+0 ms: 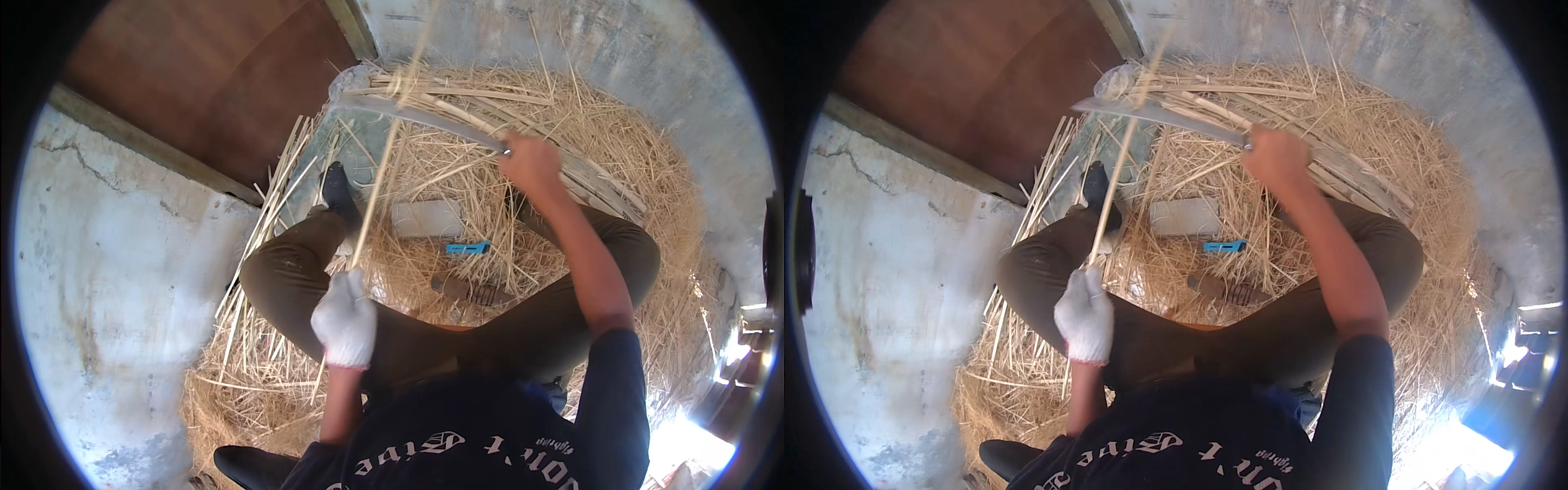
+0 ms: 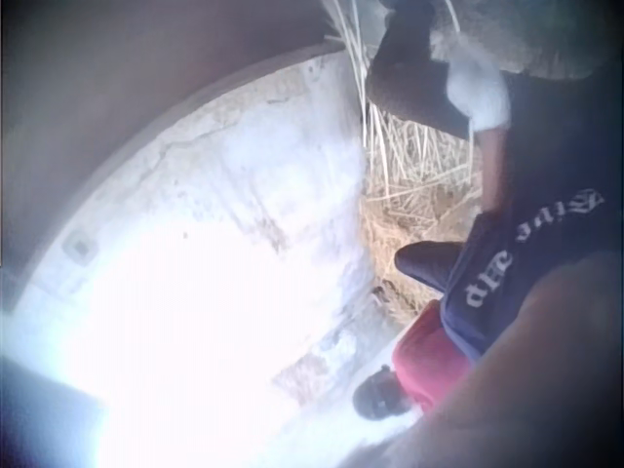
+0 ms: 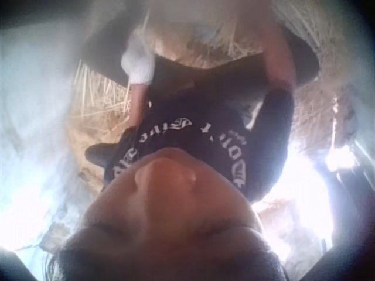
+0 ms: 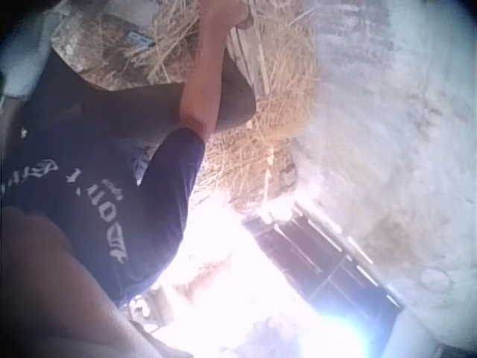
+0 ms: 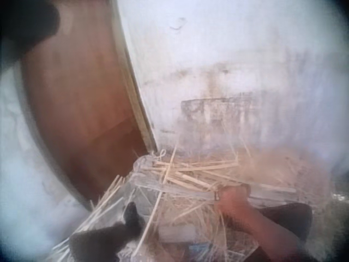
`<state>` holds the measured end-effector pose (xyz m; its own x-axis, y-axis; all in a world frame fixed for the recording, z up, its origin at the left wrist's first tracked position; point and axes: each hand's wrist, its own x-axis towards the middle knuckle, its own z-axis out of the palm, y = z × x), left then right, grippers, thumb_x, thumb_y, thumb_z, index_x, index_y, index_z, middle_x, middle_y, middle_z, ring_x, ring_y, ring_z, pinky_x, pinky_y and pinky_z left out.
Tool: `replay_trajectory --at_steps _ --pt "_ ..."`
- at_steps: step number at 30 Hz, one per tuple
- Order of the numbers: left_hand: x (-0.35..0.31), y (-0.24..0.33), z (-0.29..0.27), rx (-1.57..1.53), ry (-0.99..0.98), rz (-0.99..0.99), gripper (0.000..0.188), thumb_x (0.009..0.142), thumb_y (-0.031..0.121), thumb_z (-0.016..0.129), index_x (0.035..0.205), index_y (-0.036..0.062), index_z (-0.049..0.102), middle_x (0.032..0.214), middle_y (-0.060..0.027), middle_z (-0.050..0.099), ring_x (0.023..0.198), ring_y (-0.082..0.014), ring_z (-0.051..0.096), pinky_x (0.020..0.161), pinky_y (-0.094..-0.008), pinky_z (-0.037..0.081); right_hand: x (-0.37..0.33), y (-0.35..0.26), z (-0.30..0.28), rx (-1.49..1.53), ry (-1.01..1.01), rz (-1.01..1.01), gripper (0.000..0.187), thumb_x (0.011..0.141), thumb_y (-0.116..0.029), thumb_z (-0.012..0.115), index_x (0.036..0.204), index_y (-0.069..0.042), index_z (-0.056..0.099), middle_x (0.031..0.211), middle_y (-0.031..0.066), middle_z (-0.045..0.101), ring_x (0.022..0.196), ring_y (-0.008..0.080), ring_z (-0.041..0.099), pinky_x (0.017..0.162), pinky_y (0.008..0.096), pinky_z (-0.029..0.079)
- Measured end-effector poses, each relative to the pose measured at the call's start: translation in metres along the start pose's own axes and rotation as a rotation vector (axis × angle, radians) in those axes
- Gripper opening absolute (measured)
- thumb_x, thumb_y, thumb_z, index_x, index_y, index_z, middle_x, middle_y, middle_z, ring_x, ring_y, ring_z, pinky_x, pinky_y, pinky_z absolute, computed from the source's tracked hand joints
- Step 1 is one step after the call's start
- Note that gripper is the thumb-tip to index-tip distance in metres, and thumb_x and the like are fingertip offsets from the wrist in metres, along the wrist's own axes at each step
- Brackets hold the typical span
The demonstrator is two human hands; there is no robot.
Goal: The person sits cross-legged on a floor covered in straw and uses a large knife to split long bamboo poles into thin strips. They hold the pole with a gloved left hand and repeatedly strike it with the knife in their right hand to separate the fibers.
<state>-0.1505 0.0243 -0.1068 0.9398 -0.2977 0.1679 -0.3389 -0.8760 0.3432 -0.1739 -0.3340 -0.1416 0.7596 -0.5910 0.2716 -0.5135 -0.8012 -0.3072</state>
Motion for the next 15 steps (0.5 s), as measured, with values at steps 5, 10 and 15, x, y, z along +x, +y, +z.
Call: replay_trajectory --at_steps 5,10,15 --pt "-0.001 -0.012 0.016 0.063 0.072 0.095 0.039 0.107 0.037 0.047 0.088 0.0059 0.062 0.071 -0.0229 0.065 0.067 -0.0445 0.066 0.063 -0.0542 0.052 -0.037 -0.009 0.006 -0.208 0.035 -0.354 0.021 0.085 -0.026 0.066 0.097 -0.009 0.069 0.071 0.0116 0.07 0.064 0.0273 0.071 0.06 0.0457 0.056" --pt "-0.011 -0.005 0.019 0.079 0.005 0.101 0.039 0.107 0.037 0.046 0.09 0.0059 0.063 0.071 -0.0226 0.066 0.066 -0.0441 0.066 0.062 -0.054 0.052 0.011 0.027 -0.009 -0.069 -0.106 0.126 0.025 0.083 -0.026 0.071 0.1 -0.008 0.07 0.078 0.0131 0.073 0.07 0.0297 0.074 0.064 0.0466 0.059" --pt "-0.01 -0.005 0.017 0.02 0.041 0.053 0.038 0.107 0.038 0.046 0.091 0.0082 0.064 0.07 -0.0217 0.066 0.066 -0.0439 0.066 0.062 -0.0535 0.052 -0.022 0.017 -0.007 -0.191 0.121 -0.338 0.025 0.081 -0.024 0.071 0.1 -0.007 0.07 0.074 0.0131 0.071 0.064 0.0305 0.072 0.063 0.0434 0.059"
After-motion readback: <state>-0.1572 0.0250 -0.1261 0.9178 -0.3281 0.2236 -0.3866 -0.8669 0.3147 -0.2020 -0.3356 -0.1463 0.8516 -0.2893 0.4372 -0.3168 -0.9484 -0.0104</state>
